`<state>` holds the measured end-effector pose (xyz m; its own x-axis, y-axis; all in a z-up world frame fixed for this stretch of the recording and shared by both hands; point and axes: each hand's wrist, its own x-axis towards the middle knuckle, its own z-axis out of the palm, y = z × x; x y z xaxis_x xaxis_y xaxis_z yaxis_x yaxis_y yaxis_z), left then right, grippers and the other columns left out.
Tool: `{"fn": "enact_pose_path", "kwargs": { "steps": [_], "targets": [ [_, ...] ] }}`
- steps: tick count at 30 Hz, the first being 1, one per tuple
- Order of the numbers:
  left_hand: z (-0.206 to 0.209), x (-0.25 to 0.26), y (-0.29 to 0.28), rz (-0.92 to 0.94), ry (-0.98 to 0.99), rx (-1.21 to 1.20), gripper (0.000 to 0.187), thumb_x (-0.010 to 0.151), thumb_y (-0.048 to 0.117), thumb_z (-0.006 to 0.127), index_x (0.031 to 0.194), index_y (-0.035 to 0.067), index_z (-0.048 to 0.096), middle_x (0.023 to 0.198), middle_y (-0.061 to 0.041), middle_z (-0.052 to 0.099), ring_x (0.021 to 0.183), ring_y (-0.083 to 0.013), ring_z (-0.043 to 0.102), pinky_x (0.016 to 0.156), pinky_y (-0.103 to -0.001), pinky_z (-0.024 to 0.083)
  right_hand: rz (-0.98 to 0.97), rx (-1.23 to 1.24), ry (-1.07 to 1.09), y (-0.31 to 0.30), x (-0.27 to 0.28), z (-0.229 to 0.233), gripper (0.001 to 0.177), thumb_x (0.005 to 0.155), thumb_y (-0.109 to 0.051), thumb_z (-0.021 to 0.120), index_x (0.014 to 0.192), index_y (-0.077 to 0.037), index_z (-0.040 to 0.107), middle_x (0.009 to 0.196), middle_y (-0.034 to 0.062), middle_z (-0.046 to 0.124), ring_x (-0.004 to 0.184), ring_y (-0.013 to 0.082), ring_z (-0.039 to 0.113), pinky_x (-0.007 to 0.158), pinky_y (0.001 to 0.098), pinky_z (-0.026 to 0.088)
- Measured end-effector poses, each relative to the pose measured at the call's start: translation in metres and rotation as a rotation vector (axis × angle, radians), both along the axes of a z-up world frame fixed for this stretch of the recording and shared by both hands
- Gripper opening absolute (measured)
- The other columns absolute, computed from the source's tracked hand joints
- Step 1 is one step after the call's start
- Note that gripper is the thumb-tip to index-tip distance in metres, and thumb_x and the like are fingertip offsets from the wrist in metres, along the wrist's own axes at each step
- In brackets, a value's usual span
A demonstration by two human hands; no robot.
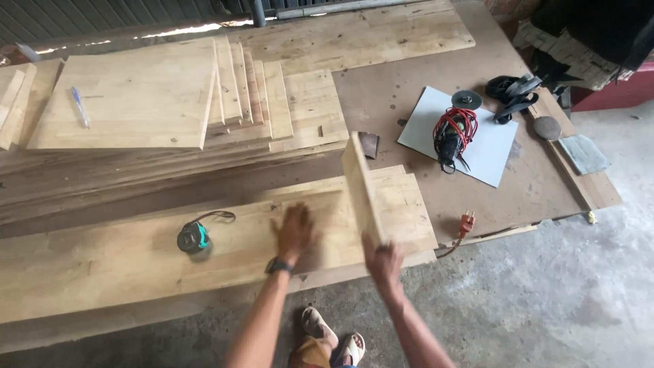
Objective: The person measures the length of a wooden plank using a tape measure. They then pick up a smaller piece of wood, inspect it, and place it on the workbench before measuring the plank again.
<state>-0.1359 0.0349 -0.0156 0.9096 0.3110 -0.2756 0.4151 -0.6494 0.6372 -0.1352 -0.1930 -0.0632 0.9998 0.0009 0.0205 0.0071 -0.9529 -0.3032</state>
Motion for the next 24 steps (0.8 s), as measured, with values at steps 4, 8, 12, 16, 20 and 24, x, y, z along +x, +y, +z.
{"fn": "enact_pose_path", "kwargs": {
  "steps": [4,8,12,16,20,24],
  "targets": [
    [0.014,-0.043,0.026,-0.097,0.134,0.276,0.059,0.106,0.037,0.037,0.162,0.018,0.031,0.174,-0.005,0.019,0.160,-0.0255,0.013,0.127,-0.059,0.003,-0.234,0.452,0.132,0.019,0.099,0.049,0.078,0.086,-0.077,0.058,0.068,-0.002,0.070,0.071,0.0254,0.073,0.094,0.0485,0.073,0.091,0.0562,0.050],
    [-0.081,-0.050,0.048,-0.028,-0.368,0.685,0.071,0.098,0.055,0.044,0.161,0.026,0.031,0.169,-0.005,0.030,0.156,-0.0287,0.028,0.120,-0.068,0.020,-0.355,0.839,0.023,0.025,0.192,0.040,0.067,0.081,-0.060,0.066,0.095,0.006,0.072,0.076,0.0120,0.070,0.064,0.0230,0.066,0.050,0.0348,0.048],
    [-0.069,-0.046,0.045,0.009,-0.279,0.623,0.069,0.096,0.053,0.043,0.159,0.027,0.031,0.168,-0.004,0.029,0.156,-0.0282,0.026,0.122,-0.069,0.013,-0.676,1.279,0.125,0.047,0.273,0.012,0.081,0.073,-0.047,0.088,0.127,0.004,0.054,0.111,0.0165,0.069,0.075,0.0206,0.070,0.062,0.0331,0.063],
    [-0.054,-0.044,0.044,0.087,-0.299,0.631,0.068,0.092,0.049,0.048,0.156,0.028,0.039,0.166,0.000,0.037,0.153,-0.0281,0.032,0.121,-0.068,0.020,-0.626,0.574,0.444,0.068,0.288,0.042,0.112,0.068,-0.096,0.042,0.141,-0.012,0.055,0.133,0.0142,0.060,0.117,0.0357,0.060,0.094,0.0392,0.043],
    [-0.061,-0.043,0.043,0.221,-0.216,0.605,0.068,0.093,0.051,0.045,0.155,0.023,0.040,0.166,-0.005,0.036,0.156,-0.0287,0.027,0.124,-0.066,0.014,-0.490,1.453,-0.034,0.084,0.351,-0.042,0.046,0.077,-0.030,0.089,0.107,0.003,0.075,0.094,0.0086,0.075,0.077,0.0163,0.067,0.056,0.0348,0.051],
    [-0.059,-0.040,0.041,0.256,-0.116,0.583,0.069,0.093,0.052,0.043,0.156,0.026,0.038,0.168,-0.001,0.031,0.158,-0.0239,0.021,0.127,-0.060,0.008,-0.343,1.180,0.025,0.107,0.373,-0.039,0.050,0.079,-0.041,0.086,0.097,0.005,0.076,0.088,0.0112,0.077,0.076,0.0195,0.071,0.058,0.0382,0.053]
  ]
}}
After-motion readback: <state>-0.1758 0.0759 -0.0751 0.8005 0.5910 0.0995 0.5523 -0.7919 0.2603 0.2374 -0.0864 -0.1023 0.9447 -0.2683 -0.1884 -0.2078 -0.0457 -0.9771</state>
